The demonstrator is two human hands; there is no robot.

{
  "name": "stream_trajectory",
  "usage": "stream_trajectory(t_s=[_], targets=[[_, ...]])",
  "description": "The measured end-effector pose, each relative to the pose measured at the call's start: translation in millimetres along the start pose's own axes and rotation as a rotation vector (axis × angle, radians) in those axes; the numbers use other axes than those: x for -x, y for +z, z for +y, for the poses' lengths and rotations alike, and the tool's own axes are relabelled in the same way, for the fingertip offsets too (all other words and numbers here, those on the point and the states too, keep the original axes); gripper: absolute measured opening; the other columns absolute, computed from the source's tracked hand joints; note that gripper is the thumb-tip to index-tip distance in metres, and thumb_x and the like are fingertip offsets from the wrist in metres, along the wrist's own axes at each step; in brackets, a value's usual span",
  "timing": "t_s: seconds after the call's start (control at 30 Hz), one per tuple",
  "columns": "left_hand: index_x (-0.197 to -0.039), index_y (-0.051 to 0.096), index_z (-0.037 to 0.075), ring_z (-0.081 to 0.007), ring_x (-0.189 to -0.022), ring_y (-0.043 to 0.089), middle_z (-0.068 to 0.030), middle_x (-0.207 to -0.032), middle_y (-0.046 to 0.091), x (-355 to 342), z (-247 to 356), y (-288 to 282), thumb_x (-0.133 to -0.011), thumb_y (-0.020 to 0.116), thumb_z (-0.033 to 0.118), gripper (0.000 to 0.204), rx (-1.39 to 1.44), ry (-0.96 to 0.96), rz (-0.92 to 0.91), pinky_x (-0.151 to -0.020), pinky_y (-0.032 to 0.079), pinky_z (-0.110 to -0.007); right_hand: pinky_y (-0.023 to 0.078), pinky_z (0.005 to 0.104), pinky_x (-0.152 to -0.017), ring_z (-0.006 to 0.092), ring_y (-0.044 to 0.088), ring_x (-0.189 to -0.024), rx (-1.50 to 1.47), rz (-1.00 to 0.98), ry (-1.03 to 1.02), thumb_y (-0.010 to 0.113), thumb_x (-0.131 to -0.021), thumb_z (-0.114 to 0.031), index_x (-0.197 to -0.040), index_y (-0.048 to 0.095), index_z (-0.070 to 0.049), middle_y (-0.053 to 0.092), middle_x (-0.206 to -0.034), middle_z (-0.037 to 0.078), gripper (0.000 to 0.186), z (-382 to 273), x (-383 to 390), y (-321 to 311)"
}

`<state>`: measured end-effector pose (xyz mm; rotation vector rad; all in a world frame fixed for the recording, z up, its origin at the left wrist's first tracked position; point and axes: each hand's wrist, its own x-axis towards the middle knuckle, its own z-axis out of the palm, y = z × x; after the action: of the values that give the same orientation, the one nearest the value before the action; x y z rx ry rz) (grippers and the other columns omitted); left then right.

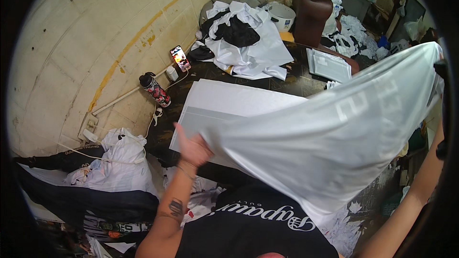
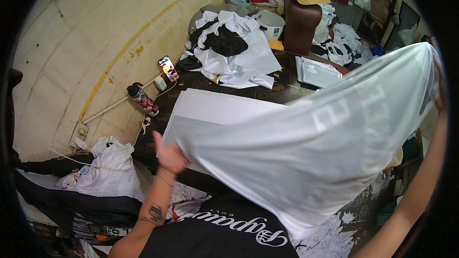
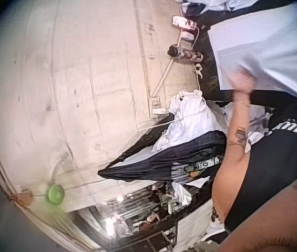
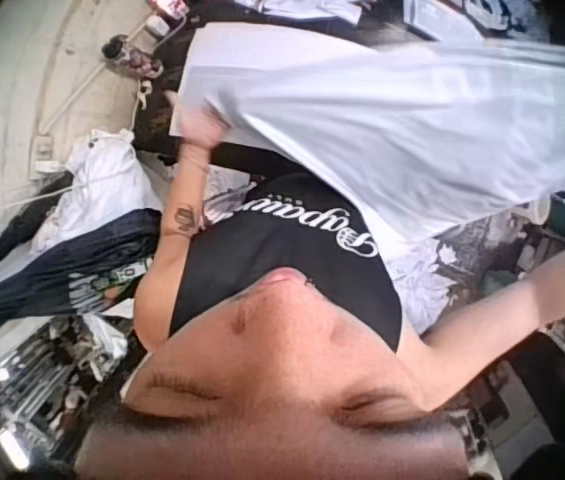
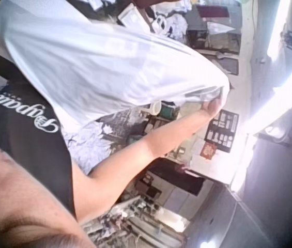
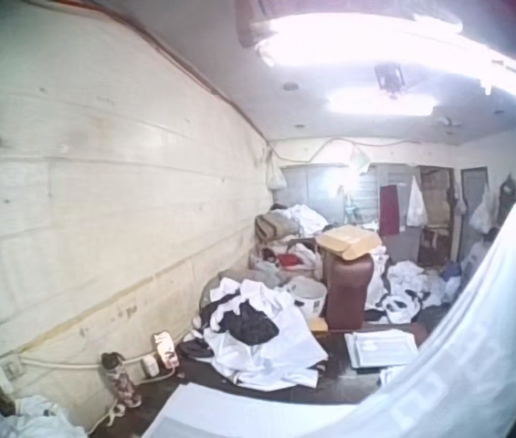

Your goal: The person cuts a black and white jersey with scissors, then unfolds and cuts a large white sheet of fabric or paper on a cluttered table. The person repeats the cutting process on another similar white sheet, handling each piece individually.

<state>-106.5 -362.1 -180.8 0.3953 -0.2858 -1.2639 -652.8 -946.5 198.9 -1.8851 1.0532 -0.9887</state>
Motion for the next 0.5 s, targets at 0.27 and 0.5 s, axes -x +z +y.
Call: stream_trajectory(t_s=[0.27, 0.5], targets=[[-0.118, 0.072, 0.002, -0.0150, -0.098, 0.067, -0.0068, -0.111, 0.074, -64, 239, 86, -0.104, 0.070, 0.035, 0.036, -1.291, 0.877, 0.736, -0.087, 0.055, -0.034, 0.053, 0.0215, -0.075, 0.0033, 0.062, -0.089, 0.077, 0.037, 0.061, 0.065, -0.106, -0.043, -0.122, 0.068, -0.011, 0.067, -0.102, -0.005, 0.036, 15, -13, 11], [-0.136, 0.065, -0.002, -0.0166, -0.110, 0.067, -0.0089, -0.124, 0.073, -117, 370, 199, -0.103, 0.069, 0.044, 0.057, -1.445, 0.647, 0.682, -0.097, 0.052, -0.033, 0.054, 0.0234, -0.075, 0.0042, 0.062, -0.088, 0.151, 0.097, -0.084, 0.064, -0.107, -0.040, -0.128, 0.068, -0.011, 0.067, -0.103, -0.005, 0.036, -19, 11, 37]])
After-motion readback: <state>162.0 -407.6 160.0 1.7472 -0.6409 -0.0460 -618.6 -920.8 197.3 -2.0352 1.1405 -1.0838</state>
